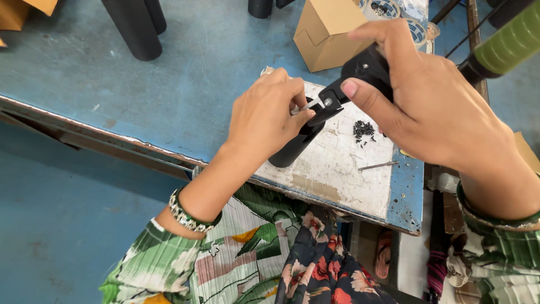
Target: The person aligns plastic housing components for an electronic device and uses a power screwdriver to drive multiple screws into the assembly on a workbench.
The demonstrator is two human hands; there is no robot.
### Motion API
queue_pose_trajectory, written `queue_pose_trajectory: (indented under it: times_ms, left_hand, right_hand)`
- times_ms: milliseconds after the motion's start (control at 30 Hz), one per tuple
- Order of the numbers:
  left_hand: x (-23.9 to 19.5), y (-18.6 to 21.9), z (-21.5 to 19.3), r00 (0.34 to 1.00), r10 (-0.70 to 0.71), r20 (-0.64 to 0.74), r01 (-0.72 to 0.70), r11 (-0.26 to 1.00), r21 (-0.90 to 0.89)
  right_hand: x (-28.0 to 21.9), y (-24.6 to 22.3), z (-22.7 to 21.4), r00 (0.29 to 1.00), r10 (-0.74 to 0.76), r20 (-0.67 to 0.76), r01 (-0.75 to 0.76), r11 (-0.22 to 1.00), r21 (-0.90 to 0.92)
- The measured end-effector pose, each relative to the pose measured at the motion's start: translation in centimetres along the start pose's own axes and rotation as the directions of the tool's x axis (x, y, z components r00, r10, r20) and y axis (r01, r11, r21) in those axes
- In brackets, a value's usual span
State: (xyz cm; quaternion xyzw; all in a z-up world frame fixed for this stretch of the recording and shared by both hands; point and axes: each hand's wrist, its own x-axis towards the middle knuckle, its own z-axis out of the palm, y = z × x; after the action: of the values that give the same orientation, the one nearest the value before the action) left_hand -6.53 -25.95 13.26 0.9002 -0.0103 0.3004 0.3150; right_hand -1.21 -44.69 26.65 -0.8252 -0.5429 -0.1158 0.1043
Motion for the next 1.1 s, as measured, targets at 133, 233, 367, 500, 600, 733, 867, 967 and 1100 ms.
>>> queue_pose_trajectory:
  times_ms: [133,233,367,500,600,733,867,967,1100]
  left_hand:
    - [-0.9,-0.5,-1.8,0.997,0.047,0.065,-0.044,0.998,-0.047]
    - [-1.3,-0.7,-2.5,0.994,0.048,0.093,-0.043,0.997,-0.060]
    - [-0.9,-0.4,-2.4,0.994,-0.022,0.111,0.037,0.990,-0.136]
    - [0.0,-1.4,-2.1,0.992,0.104,0.078,-0.089,0.981,-0.170]
    - [1.0,-1.5,-1.5,0.985,0.030,0.173,-0.005,0.989,-0.145]
    - [1.1,-0.3,-0.6,0.989,-0.014,0.148,0.018,1.000,-0.026]
    - [0.8,0.1,-0.1,0.995,-0.003,0.098,0.001,1.000,0.018]
    - [0.7,-0.2,-0.2,0.992,-0.023,0.122,0.024,1.000,-0.007]
    - [0.1,-1.1,-1.2,0.991,-0.002,0.136,0.015,0.995,-0.094]
  right_hand:
    - [-0.3,0.8,-0.1,0.973,0.188,0.131,-0.199,0.977,0.077]
    - [0.4,1.6,-0.1,0.968,0.176,0.177,-0.203,0.968,0.149]
    - [0.7,1.9,-0.3,0.927,0.298,0.228,-0.328,0.939,0.105]
    - [0.9,2.4,-0.5,0.910,0.333,0.249,-0.367,0.925,0.103]
    - [1.5,3.0,-0.9,0.854,0.395,0.339,-0.437,0.898,0.055]
    - [2.8,3.2,-1.2,0.899,0.265,0.348,-0.291,0.956,0.024]
    - [3.8,1.8,-1.6,0.856,0.317,0.408,-0.354,0.935,0.015]
    - [4.2,1.4,-1.6,0.864,0.295,0.408,-0.355,0.931,0.080]
    - [5.2,1.9,-1.0,0.896,0.245,0.370,-0.333,0.923,0.194]
